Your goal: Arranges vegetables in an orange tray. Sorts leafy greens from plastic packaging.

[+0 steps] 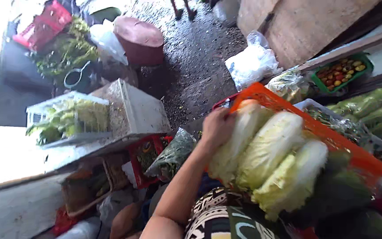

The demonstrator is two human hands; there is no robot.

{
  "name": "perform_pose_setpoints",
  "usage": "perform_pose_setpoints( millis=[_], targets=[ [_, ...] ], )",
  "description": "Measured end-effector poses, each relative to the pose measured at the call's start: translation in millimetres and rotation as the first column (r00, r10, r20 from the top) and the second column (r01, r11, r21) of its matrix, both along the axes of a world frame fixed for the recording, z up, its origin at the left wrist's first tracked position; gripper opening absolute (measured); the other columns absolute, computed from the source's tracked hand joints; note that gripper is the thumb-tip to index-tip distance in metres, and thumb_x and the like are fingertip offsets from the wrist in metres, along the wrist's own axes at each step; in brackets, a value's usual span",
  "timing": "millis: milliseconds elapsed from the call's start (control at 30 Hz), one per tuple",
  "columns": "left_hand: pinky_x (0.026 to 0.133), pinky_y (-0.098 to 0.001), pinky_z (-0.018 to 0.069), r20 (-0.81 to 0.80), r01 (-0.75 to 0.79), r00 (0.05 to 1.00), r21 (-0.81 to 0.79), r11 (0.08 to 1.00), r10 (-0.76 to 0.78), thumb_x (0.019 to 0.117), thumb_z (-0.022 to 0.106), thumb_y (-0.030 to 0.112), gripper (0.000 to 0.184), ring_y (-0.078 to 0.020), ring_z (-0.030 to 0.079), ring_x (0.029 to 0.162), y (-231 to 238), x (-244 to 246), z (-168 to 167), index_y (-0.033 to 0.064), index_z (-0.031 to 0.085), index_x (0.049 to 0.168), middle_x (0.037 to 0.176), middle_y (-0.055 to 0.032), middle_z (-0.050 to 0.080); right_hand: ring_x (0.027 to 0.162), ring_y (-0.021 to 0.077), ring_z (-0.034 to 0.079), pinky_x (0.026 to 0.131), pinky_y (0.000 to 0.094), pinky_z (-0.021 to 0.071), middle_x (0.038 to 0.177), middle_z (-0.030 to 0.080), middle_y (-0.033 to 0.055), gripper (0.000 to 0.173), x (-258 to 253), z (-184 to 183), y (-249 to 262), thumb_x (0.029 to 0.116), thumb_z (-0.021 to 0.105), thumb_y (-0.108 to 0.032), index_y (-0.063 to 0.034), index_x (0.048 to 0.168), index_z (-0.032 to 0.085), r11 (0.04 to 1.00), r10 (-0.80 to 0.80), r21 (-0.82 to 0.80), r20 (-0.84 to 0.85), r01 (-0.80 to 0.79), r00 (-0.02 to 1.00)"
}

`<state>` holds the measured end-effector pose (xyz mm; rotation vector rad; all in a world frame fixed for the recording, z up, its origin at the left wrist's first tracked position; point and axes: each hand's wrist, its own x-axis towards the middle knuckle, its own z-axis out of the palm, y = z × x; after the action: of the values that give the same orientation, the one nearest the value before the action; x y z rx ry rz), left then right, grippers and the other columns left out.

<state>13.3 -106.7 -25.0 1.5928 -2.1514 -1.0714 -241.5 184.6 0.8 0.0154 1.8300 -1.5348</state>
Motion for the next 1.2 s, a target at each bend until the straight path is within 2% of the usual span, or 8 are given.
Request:
perform_pose_setpoints(
  millis=[100,200,300,433,533,733,967,1200],
  targets=[
    [0.078,-0.0515,0.0552,0.083,-0.057,0.994,-0.107,0.993,0.066,0.1035,0.059,0.033,0.032,-0.0241,0.067,0.086,-39.9,14.5,-0.5,0.0066,0.073,0.092,0.093,-0.0091,0.07,0.084,0.0036,0.07,0.077,0.0304,0.062,0.087,0.074,-0.0083,0.046,-14.4,-73.0,-18.4,0.109,0.022,-0.033,-0.0204,0.098,0.065,0.983,0.015,-0.183,0.065,-0.003,0.998],
    [0.078,-0.0586,0.0522,0.164,-0.093,0.979,-0.177,0.98,0.122,0.1035,0.059,0.038,0.039,-0.0304,0.066,0.084,-89.1,30.7,-1.0,0.0027,0.07,0.09,0.088,-0.0144,0.068,0.075,0.0057,0.067,0.069,0.031,0.0604,0.079,0.069,-0.0052,0.043,0.3,-90.8,-78.1,0.1096,0.024,-0.032,-0.0153,0.095,0.061,0.988,-0.043,-0.139,0.115,0.059,0.992],
    [0.076,-0.0613,0.0507,0.237,-0.097,0.96,-0.222,0.97,0.15,0.1037,0.058,0.043,0.044,-0.0326,0.066,0.081,-140.3,49.4,-4.7,0.0028,0.07,0.09,0.084,-0.0159,0.067,0.078,0.0075,0.066,0.071,0.0317,0.0592,0.083,0.066,-0.0022,0.038,21.2,-110.1,-125.5,0.1094,0.027,-0.03,-0.0108,0.104,0.059,0.989,-0.019,-0.143,0.143,0.039,0.99],
    [0.074,-0.0562,0.0488,0.271,-0.07,0.955,-0.188,0.98,0.12,0.1048,0.057,0.041,0.044,-0.0277,0.062,0.075,-205.1,69.1,-35.1,0.0007,0.068,0.09,0.078,-0.0144,0.064,0.083,0.0116,0.066,0.073,0.0352,0.0585,0.09,0.065,0.0029,0.042,52.1,-147.1,-178.9,0.1099,0.025,-0.034,-0.0068,0.114,0.057,0.989,-0.036,-0.13,0.209,0.064,0.977],
    [0.074,-0.0471,0.049,0.284,0.006,0.958,-0.126,0.992,0.03,0.1044,0.056,0.04,0.043,-0.0186,0.059,0.074,-266.7,80.5,-96.0,0.0017,0.067,0.089,0.077,-0.0081,0.062,0.089,0.0167,0.066,0.078,0.0393,0.0575,0.098,0.065,0.0089,0.043,75.9,-197.4,-217.5,0.1076,0.031,-0.033,-0.0028,0.114,0.06,0.995,-0.095,-0.013,0.162,0.098,0.982],
    [0.078,-0.0514,0.0507,0.322,0.117,0.936,0.098,0.988,-0.143,0.1062,0.053,0.036,0.042,-0.0245,0.063,0.08,-346.7,73.0,-249.1,-0.0011,0.068,0.096,0.084,-0.0137,0.065,0.106,0.025,0.063,0.09,0.0469,0.0538,0.114,0.064,0.0159,0.042,120.3,-323.6,-259.1,0.1049,0.04,-0.035,-0.0024,0.119,0.062,0.952,-0.249,0.227,0.188,0.204,0.95],
    [0.094,-0.0555,0.0504,0.359,0.27,0.848,0.341,0.9,-0.39,0.107,0.05,0.038,0.043,-0.03,0.067,0.1,-369.9,17.9,-430.1,0.0017,0.071,0.111,0.104,-0.0176,0.071,0.104,0.0274,0.065,0.087,0.0521,0.0552,0.112,0.066,0.0162,0.046,141.3,-461.3,-256.6,0.1017,0.043,-0.041,-0.0038,0.12,0.064,0.83,-0.502,0.386,0.205,0.402,0.84],
    [0.095,-0.0595,0.049,0.342,0.385,0.762,0.443,0.81,-0.549,0.1076,0.049,0.036,0.042,-0.0356,0.067,0.103,-367.3,-40.8,-537.6,0.0013,0.072,0.11,0.104,-0.021,0.071,0.092,0.0207,0.066,0.08,0.0441,0.0563,0.1,0.066,0.0111,0.043,125.9,-554.2,-249.4,0.1065,0.035,-0.036,-0.0045,0.115,0.063,0.759,-0.617,0.384,0.168,0.526,0.768]
  ],
)
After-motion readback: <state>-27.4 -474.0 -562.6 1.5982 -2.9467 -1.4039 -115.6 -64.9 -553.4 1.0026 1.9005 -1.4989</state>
